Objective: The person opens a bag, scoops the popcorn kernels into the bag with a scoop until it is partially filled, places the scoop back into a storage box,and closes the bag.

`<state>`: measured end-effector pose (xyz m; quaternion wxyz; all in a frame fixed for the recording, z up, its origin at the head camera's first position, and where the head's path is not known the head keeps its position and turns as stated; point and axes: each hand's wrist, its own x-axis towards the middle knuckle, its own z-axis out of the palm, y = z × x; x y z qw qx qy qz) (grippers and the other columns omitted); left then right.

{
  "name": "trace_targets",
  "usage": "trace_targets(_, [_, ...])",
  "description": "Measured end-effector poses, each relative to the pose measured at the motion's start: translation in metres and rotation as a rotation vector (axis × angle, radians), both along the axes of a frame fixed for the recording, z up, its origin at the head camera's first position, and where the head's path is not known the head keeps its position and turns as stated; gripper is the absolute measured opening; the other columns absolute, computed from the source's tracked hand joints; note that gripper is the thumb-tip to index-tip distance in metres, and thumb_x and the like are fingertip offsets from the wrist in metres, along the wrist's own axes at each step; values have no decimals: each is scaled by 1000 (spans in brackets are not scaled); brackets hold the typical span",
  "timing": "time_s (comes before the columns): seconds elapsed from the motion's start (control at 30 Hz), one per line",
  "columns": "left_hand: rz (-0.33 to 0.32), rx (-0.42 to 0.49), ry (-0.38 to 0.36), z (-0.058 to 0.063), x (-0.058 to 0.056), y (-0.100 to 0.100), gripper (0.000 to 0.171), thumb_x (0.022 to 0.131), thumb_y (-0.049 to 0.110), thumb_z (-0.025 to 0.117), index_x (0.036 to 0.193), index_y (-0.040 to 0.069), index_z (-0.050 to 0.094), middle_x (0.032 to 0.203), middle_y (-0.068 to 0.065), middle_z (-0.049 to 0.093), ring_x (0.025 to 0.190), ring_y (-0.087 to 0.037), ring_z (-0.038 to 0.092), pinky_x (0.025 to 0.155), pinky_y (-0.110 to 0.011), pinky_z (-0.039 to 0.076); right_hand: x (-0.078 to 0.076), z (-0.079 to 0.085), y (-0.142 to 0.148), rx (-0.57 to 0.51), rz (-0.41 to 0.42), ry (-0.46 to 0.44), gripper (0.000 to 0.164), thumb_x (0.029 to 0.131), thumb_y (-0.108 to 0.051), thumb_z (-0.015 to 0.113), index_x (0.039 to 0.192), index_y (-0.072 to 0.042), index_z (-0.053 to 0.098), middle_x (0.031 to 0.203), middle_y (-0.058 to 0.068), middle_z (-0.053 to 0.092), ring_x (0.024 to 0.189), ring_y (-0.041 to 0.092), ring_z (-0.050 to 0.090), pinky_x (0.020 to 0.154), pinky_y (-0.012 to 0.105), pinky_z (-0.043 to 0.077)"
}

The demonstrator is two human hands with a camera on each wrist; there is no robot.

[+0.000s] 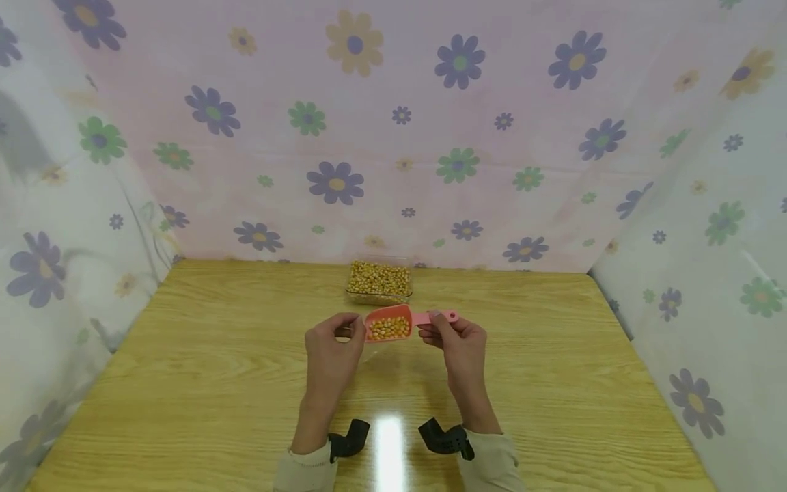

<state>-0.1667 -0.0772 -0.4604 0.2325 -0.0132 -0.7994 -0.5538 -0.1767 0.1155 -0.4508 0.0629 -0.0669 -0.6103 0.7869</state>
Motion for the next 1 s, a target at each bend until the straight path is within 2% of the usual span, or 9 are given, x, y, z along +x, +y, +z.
trace_targets(0.2, [-8, 8, -7, 2, 1, 2, 11, 92, 0, 68, 93, -5, 78, 77, -12, 74, 67, -22, 70, 54, -23, 54, 4, 5, -1, 89, -20, 56, 26, 98, -10, 69, 102, 16, 71, 78, 9, 77, 68, 14, 75, 68, 29, 61])
trace_targets(0.47, [-5, -15, -10, 4, 1, 2, 12, 93, 1, 67, 94, -4, 78, 78, -12, 74, 68, -23, 71, 54, -23, 54, 12, 11, -7, 218, -23, 196, 19, 96, -6, 70, 97, 12, 75, 82, 26, 74, 69, 14, 75, 67, 30, 62])
trace_targets(0.77, [12, -32, -19, 2, -2, 1, 12, 93, 1, 68, 95, -6, 78, 81, -14, 74, 70, -25, 72, 56, -22, 54, 16, 12, -13, 334, 6, 338, 13, 94, -7, 74, 97, 4, 80, 79, 20, 75, 69, 11, 72, 64, 28, 60])
trace_targets(1.0, [22, -47, 13, 1, -3, 0, 11, 93, -1, 68, 93, -5, 78, 79, -14, 74, 69, -25, 72, 57, -19, 54, 19, 17, -14, 453, 18, 454, 11, 91, -10, 77, 96, -1, 81, 93, 13, 78, 72, 14, 73, 65, 29, 60])
